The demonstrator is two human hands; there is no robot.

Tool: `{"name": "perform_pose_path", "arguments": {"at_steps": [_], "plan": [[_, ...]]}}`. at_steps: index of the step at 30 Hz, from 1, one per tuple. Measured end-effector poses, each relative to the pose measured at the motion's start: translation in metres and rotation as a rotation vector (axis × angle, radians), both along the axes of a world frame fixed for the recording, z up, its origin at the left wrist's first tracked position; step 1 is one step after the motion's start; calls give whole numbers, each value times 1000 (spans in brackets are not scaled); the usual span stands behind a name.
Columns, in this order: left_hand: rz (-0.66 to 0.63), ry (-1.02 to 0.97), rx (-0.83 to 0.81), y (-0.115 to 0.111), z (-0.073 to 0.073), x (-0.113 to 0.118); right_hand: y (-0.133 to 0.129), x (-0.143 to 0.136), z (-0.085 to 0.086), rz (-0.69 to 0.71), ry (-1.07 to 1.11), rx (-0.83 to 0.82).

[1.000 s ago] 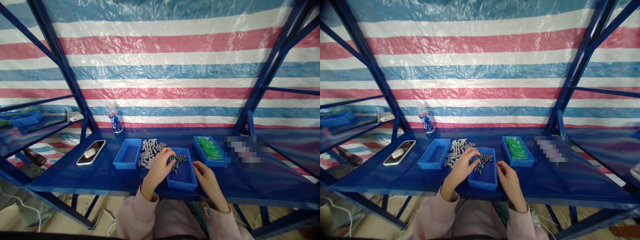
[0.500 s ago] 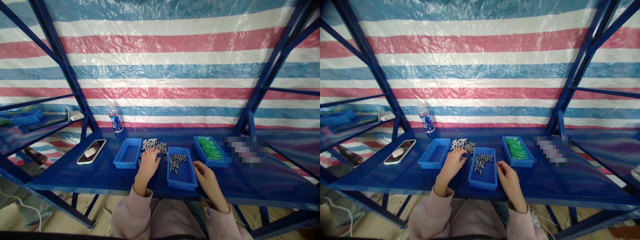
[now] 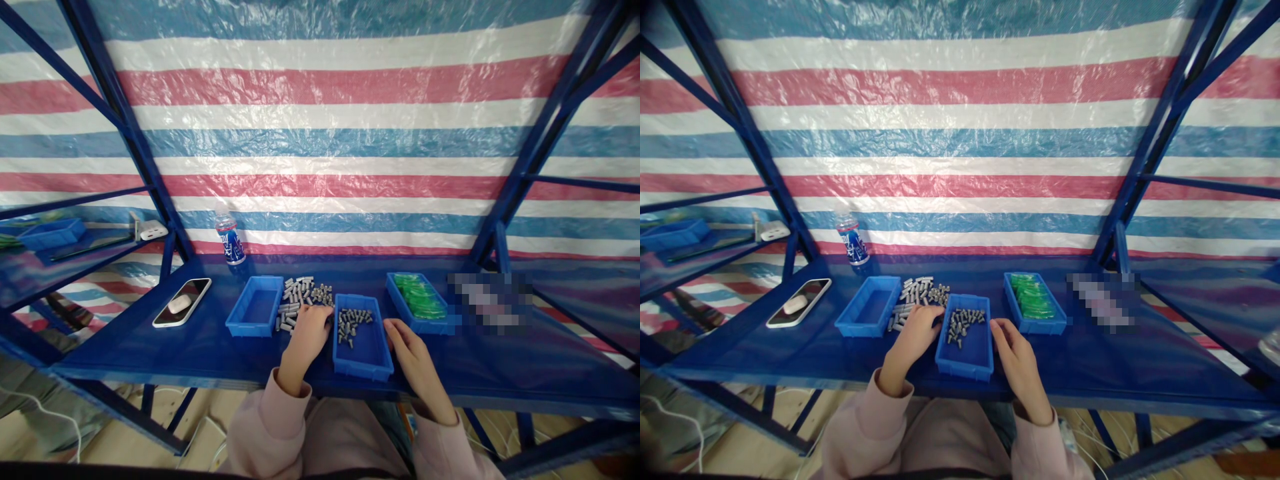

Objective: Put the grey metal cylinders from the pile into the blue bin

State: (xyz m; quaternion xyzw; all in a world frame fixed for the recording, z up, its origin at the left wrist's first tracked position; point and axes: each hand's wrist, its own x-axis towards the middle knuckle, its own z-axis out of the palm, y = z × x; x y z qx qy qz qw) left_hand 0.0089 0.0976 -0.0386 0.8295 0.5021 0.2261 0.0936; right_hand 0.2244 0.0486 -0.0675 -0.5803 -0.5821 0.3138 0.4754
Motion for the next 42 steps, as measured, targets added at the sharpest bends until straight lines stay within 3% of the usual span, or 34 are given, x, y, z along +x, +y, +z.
{"name": "perform_pose_path", "arguments": {"at_steps": [13, 24, 28, 34, 42], "plan": [[-17, -142, -16, 3, 0, 0, 3, 1, -6, -16, -14, 1], [54, -543, 86, 6, 1, 5, 4, 1, -8, -9, 28, -13], [-21, -668, 53, 2, 6, 7, 4, 1, -8, -9, 27, -11], [-215, -512, 6, -4, 11, 9, 4, 1, -7, -1, 29, -6], [-125, -465, 61, -1, 5, 9, 6, 2, -10, 13, 38, -18]]}}
